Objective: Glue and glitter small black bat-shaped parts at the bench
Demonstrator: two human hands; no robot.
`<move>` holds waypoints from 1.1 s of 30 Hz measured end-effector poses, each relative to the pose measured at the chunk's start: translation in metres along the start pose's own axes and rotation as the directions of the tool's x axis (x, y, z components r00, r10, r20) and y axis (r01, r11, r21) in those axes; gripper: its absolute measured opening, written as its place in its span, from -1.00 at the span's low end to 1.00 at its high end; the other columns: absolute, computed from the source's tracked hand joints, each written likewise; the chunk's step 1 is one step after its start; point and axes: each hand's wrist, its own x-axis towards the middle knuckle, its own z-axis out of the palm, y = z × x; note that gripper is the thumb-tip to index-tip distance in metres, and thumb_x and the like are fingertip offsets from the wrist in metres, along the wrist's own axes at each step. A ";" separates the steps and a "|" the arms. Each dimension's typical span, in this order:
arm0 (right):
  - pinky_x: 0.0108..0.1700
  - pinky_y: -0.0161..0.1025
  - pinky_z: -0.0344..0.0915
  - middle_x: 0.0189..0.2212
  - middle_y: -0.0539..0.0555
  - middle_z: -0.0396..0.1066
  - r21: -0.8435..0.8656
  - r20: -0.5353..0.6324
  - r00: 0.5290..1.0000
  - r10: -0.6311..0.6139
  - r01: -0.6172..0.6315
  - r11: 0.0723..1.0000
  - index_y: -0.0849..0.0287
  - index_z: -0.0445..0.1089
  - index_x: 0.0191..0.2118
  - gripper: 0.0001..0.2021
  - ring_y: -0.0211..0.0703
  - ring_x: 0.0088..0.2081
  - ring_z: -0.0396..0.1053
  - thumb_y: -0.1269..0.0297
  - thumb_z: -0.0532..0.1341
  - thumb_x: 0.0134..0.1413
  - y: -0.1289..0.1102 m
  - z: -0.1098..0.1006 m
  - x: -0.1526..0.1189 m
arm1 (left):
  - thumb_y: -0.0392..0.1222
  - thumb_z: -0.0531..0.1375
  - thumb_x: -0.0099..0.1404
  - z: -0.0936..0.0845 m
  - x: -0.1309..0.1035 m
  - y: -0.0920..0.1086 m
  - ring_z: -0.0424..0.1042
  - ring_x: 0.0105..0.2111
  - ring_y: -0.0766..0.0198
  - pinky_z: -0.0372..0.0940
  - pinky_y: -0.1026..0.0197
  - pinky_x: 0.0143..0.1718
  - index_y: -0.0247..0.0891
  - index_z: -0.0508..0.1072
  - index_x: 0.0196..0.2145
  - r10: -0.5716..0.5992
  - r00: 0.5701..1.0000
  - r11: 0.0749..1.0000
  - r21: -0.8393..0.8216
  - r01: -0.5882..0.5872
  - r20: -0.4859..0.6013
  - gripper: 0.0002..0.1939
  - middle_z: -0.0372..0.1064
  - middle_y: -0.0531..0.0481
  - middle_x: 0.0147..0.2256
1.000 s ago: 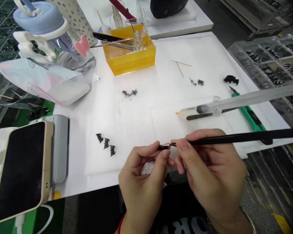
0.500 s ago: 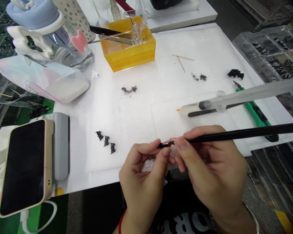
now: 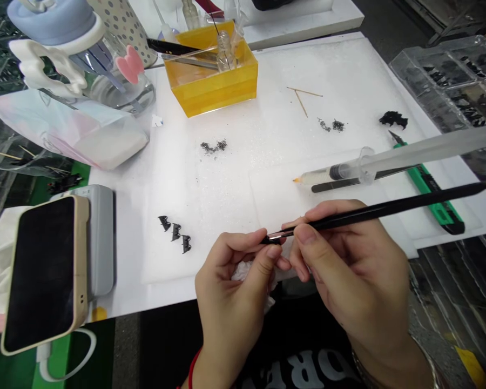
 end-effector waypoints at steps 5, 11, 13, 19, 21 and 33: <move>-0.46 -0.34 0.40 -0.56 -0.13 0.38 -0.007 0.002 1.000 0.013 -0.013 1.000 0.07 0.34 -0.24 -0.89 -0.38 -0.56 0.35 0.40 0.24 0.11 -0.002 -0.001 -0.001 | -0.38 0.32 0.13 0.000 0.000 -0.001 0.39 -0.63 0.44 0.24 0.48 -0.67 -0.16 0.47 -0.40 0.024 1.000 1.000 0.007 -0.024 0.000 -0.85 0.48 0.17 -0.59; -0.42 -0.29 0.42 -0.58 -0.14 0.35 0.022 0.020 0.999 0.034 -0.034 0.999 0.07 0.33 -0.26 -0.90 -0.37 -0.57 0.34 0.40 0.23 0.13 -0.002 -0.001 0.001 | -0.40 0.33 0.12 -0.001 -0.001 -0.002 0.41 -0.60 0.44 0.27 0.49 -0.63 -0.15 0.48 -0.42 0.018 1.000 1.000 -0.016 -0.018 0.004 -0.83 0.49 0.17 -0.59; -0.42 -0.28 0.41 -0.59 -0.13 0.34 0.028 0.028 0.999 0.038 -0.038 0.999 0.07 0.32 -0.26 -0.91 -0.36 -0.57 0.34 0.40 0.22 0.13 -0.002 -0.001 0.002 | -0.41 0.32 0.12 -0.002 -0.001 -0.002 0.41 -0.60 0.45 0.27 0.50 -0.62 -0.15 0.48 -0.42 0.009 1.000 1.000 -0.022 -0.009 0.010 -0.83 0.48 0.17 -0.59; -0.46 -0.28 0.37 -0.62 -0.14 0.28 0.044 0.064 0.997 0.043 -0.046 0.998 0.07 0.30 -0.24 -0.91 -0.36 -0.59 0.29 0.38 0.21 0.15 0.000 -0.004 0.002 | -0.42 0.31 0.13 -0.001 0.001 0.000 0.39 -0.63 0.45 0.24 0.49 -0.66 -0.18 0.48 -0.41 -0.005 0.999 0.999 -0.035 0.007 0.039 -0.84 0.49 0.13 -0.60; -0.47 -0.29 0.36 -0.62 -0.13 0.29 0.048 0.068 0.997 0.043 -0.046 0.998 0.06 0.30 -0.24 -0.91 -0.35 -0.59 0.29 0.38 0.21 0.14 0.000 -0.005 0.003 | -0.42 0.31 0.13 -0.001 0.002 0.000 0.40 -0.64 0.43 0.24 0.49 -0.68 -0.18 0.47 -0.41 -0.014 0.999 0.999 -0.039 0.015 0.044 -0.85 0.49 0.12 -0.60; -0.52 -0.32 0.36 -0.46 -0.06 0.44 0.023 0.027 0.999 -0.047 0.046 0.999 0.03 0.34 -0.23 -0.85 -0.36 -0.56 0.35 0.44 0.22 0.13 0.000 -0.004 -0.001 | -0.48 0.26 0.16 -0.002 0.002 0.002 0.41 -0.63 0.43 0.22 0.50 -0.68 -0.14 0.48 -0.42 -0.040 0.995 0.992 -0.115 0.050 0.089 -0.78 0.49 0.13 -0.60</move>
